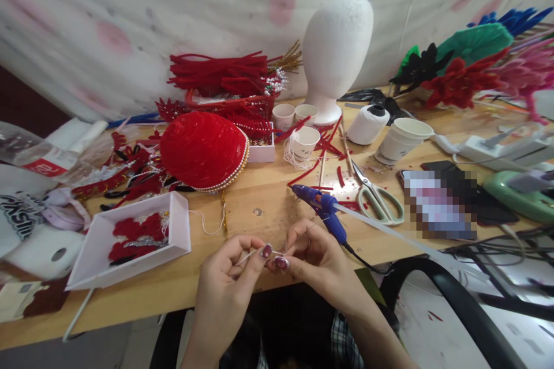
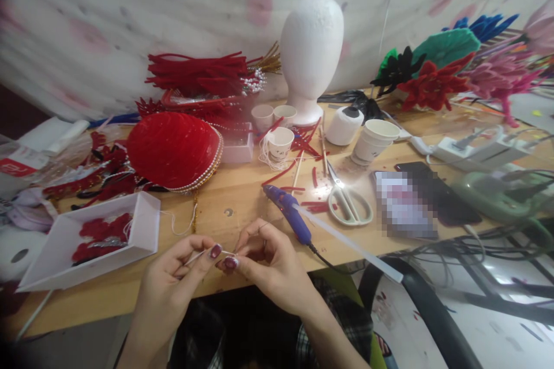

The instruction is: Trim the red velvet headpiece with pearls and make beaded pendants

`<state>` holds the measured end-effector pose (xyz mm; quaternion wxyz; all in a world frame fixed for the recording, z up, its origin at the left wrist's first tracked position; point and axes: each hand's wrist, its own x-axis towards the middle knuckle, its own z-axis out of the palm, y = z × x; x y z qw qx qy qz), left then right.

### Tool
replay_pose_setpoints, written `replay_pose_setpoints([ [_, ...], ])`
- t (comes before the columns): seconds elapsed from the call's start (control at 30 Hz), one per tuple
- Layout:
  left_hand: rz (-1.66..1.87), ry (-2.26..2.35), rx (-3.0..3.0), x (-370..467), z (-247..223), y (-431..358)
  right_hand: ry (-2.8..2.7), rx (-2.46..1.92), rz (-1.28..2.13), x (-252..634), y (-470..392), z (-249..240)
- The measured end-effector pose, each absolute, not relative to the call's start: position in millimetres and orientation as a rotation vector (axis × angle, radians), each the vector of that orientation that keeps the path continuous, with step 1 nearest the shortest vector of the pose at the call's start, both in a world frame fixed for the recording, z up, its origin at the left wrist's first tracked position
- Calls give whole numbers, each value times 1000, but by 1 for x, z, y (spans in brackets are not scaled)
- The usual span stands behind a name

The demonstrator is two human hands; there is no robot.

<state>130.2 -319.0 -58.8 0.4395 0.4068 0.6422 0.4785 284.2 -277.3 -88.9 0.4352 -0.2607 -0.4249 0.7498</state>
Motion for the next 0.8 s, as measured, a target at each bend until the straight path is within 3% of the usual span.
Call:
replay_pose_setpoints([
  [0.47,1148,1471,1030,122,-70,-313,-993,-237,2123,288,-272,-97],
  [0.8,1102,1509,1068,122,-63,-312,-991,-430,2096,286,-274,-99],
])
